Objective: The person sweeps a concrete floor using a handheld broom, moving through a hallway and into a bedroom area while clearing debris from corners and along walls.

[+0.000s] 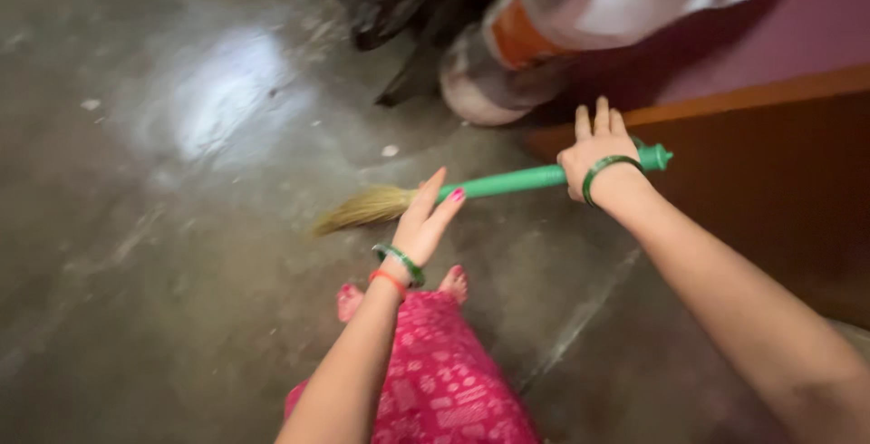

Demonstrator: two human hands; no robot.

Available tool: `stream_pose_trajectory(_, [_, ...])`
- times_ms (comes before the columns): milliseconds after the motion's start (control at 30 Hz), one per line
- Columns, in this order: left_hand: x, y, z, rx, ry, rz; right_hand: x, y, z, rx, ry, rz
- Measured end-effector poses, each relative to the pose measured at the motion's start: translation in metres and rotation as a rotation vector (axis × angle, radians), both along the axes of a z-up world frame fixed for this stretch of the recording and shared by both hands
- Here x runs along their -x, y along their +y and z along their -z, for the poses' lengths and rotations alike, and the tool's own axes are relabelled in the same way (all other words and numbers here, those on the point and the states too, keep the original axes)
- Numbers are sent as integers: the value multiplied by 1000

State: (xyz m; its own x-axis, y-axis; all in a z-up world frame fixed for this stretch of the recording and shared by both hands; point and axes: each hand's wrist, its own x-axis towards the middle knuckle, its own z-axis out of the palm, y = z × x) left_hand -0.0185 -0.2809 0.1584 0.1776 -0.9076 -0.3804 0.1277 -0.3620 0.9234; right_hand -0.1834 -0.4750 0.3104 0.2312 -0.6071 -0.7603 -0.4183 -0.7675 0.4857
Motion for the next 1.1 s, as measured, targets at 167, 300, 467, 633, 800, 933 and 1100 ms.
stream_pose_trajectory(167, [119, -139, -59, 306, -83, 150, 90, -62, -13, 194, 135, 7])
stream_pose_trajectory(300, [208, -236, -115, 458, -135, 226, 173, -106, 7, 338, 30, 16])
stream_pose_trajectory(467, [280, -285, -155, 364, -253, 449, 237, -122, 67, 504, -272, -141])
stream_pose_trajectory(633, [310, -292, -145, 396, -370, 358, 250, -107, 96, 416, -255, -58])
stream_pose_trajectory(800, [301, -262, -130, 440, -424, 320, 219, -76, 79, 269, -187, 107])
stream_pose_trajectory(933, [273, -231, -136, 395, -426, 480, 181, -41, 52, 123, -93, 335])
stream_pose_trajectory(1100, [233, -202, -155, 285, -398, 902, 123, 0, 18, -53, -14, 698])
